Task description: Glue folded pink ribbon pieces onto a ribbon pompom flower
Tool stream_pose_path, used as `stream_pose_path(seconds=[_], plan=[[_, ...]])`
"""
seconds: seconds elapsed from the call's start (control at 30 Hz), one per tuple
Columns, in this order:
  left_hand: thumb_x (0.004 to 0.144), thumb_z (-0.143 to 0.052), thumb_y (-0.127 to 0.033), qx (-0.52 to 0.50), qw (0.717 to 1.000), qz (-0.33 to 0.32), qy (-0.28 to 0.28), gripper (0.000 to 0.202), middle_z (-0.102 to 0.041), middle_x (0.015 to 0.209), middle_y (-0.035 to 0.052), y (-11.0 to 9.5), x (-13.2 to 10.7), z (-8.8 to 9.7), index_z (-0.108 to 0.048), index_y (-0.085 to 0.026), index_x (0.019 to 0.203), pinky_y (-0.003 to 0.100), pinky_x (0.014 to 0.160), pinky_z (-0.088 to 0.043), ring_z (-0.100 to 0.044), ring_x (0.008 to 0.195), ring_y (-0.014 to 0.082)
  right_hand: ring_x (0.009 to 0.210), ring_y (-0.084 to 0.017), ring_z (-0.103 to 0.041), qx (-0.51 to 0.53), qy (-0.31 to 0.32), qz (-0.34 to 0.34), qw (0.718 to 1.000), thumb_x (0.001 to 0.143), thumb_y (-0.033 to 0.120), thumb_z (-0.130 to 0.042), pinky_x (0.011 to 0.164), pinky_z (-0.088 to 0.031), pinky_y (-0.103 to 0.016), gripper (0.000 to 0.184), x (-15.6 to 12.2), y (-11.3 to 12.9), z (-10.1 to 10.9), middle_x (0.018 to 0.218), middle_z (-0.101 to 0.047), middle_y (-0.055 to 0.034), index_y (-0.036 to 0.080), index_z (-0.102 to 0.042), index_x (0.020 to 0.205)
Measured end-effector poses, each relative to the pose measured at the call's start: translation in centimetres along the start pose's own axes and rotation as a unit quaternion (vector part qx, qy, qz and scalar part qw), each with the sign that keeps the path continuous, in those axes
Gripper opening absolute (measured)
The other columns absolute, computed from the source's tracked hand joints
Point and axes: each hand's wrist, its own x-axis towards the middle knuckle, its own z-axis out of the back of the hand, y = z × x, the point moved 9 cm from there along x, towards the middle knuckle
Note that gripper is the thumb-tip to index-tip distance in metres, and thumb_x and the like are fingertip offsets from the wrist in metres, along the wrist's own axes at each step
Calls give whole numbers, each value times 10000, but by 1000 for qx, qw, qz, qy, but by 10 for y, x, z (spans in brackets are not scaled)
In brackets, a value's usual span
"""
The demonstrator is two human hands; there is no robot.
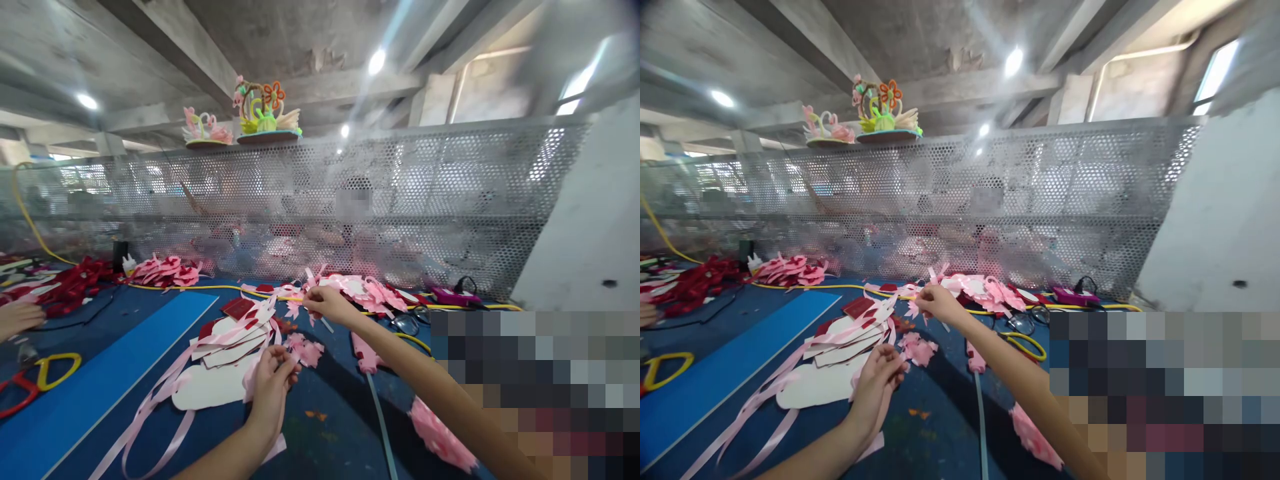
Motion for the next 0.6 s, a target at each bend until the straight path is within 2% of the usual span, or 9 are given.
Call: stream_pose_path(seconds=[0.1,0.33,0.47,0.6], plan=[[619,-740,-246,30,999,-4,11,311,-548,691,-31,0,0,-2,-500,-181,806,177,534,-402,-569,613,93,890,-177,-594,-21,10,13,1000,893,316,-519,751,-508,-372,279,1,10,-1,1085,-578,-64,153,-535,1118],[599,-721,-210,115,990,-12,74,197,-562,580,-33,0,-4,-17,-542,-155,658,172,467,-353,-519,499,84,824,-155,-606,-118,63,44,990,894,303,-521,694,-523,-335,264,-7,25,-19,1035,-593,-54,149,-537,1106],[602,-700,-171,151,982,-19,114,155,-566,519,-32,1,-6,-25,-548,-152,626,182,473,-357,-508,471,91,901,-178,-591,-218,26,56,974,889,304,-526,763,-505,-374,256,-9,25,-16,1086,-580,-62,157,-548,1098],[623,-671,-144,172,976,-28,131,126,-563,522,-34,2,-7,-27,-548,-154,646,180,469,-353,-523,478,95,947,-193,-578,-300,-29,71,951,885,304,-532,799,-489,-402,268,-13,28,-4,1117,-568,-67,157,-545,1109]])
